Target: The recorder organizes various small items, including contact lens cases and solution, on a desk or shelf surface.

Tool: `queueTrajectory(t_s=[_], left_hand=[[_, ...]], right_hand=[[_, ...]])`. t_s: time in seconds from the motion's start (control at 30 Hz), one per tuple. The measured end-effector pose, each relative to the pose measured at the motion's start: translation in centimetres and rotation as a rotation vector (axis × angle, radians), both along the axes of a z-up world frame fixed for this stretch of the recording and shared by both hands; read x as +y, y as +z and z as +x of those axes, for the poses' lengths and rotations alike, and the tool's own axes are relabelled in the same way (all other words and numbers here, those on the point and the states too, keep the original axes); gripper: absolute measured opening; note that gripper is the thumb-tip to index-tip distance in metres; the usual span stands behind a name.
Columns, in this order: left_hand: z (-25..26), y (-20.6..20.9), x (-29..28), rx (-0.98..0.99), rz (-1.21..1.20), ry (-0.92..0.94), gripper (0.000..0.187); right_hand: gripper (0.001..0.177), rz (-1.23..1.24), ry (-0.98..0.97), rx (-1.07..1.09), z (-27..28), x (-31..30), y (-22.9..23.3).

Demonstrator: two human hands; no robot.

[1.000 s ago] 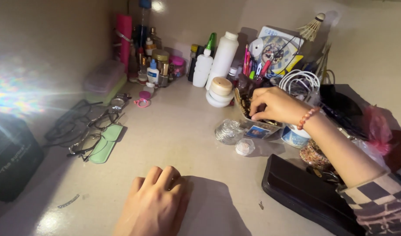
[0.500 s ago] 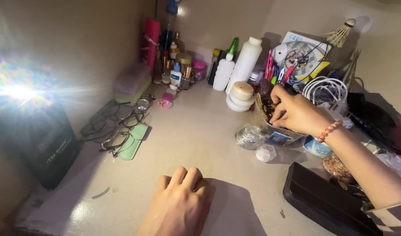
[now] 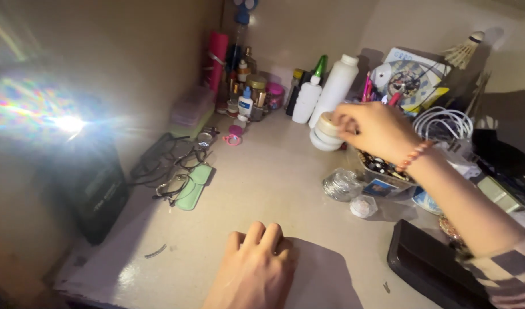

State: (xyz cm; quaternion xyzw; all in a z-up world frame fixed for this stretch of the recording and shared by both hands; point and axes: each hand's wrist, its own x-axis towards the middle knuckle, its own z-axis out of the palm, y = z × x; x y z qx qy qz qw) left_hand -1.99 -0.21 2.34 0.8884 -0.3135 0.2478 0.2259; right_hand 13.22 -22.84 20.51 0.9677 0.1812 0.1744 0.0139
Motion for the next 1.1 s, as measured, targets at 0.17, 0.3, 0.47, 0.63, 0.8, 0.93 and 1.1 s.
queueTrajectory(t_s=[0.17,0.3,0.47,0.63,0.8,0.93,1.1], left_hand=[[1.7,-3.8,-0.9,-0.227,-0.043,0.099,0.023],[2.6,-4.5,-1.0,-0.218,-0.033,0.116,0.020],[3.0,-4.9,-1.6,-0.342,-0.104,0.154,0.019],[4.1,-6.5,-2.5,-0.420,-0.118,0.204,0.020],[4.5,-7.1,-3.3,-0.419,-0.138,0.229,0.021],[4.3,-6.9,-3.3,-0.423,-0.177,0.238,0.021],[4.5,-7.0,-3.7,-0.394,-0.241,0.256,0.025]], right_hand=[[0.020,-0.080,0.593,0.083,4.8,8.8,-1.8],[0.027,0.038,0.764,0.125,10.3,15.6,-5.6],[0.040,0.308,0.392,0.517,14.6,19.8,-8.4],[0.040,0.126,0.706,0.164,19.3,19.3,-10.7],[0.028,0.164,0.701,0.264,18.3,19.2,-9.9],[0.020,0.169,0.689,0.251,18.3,18.9,-9.5],[0.033,0.139,0.664,0.205,19.5,18.8,-10.5]])
